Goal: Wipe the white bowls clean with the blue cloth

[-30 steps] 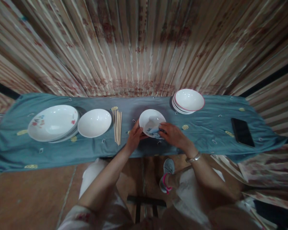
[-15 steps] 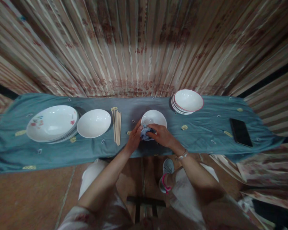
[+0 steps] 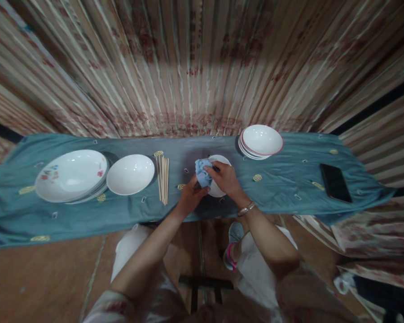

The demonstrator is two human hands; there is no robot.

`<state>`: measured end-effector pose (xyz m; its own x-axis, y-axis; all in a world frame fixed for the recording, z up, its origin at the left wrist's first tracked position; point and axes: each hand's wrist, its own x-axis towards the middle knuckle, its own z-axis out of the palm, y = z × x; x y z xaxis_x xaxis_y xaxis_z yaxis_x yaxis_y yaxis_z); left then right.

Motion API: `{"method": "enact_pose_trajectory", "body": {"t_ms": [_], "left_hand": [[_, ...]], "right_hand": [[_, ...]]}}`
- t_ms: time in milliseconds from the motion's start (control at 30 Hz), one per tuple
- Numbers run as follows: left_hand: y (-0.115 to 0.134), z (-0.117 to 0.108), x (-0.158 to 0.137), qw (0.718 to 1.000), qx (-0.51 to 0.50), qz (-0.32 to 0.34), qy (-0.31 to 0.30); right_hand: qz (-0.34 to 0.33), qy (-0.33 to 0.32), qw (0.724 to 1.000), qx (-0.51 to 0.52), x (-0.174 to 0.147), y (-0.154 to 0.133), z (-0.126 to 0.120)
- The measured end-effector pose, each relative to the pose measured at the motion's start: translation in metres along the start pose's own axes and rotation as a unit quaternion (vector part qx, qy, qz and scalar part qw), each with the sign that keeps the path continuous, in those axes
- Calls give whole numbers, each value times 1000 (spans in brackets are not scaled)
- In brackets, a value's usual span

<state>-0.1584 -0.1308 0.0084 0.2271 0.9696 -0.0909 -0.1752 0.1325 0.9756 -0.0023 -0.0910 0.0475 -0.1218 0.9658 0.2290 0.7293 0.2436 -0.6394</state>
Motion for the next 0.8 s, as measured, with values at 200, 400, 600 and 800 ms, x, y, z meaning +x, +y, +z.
{"method": "enact_pose_trajectory", "body": {"t_ms": [200,400,600,800], "left_hand": [[3,0,0,1000,-4,25,0],[3,-1,-1,999,6,33,-9],[-1,-4,2,999,-6,41,-7],[-2,-4,3,999,-31,20,-10]], "right_hand": [[-9,10,999,-31,4,9,8],[-35,-44,980,-189,-1,2,2],[-13,-82,967,-242,-8,4,2],[-32,-113,973,-197,-21,20,2]]}}
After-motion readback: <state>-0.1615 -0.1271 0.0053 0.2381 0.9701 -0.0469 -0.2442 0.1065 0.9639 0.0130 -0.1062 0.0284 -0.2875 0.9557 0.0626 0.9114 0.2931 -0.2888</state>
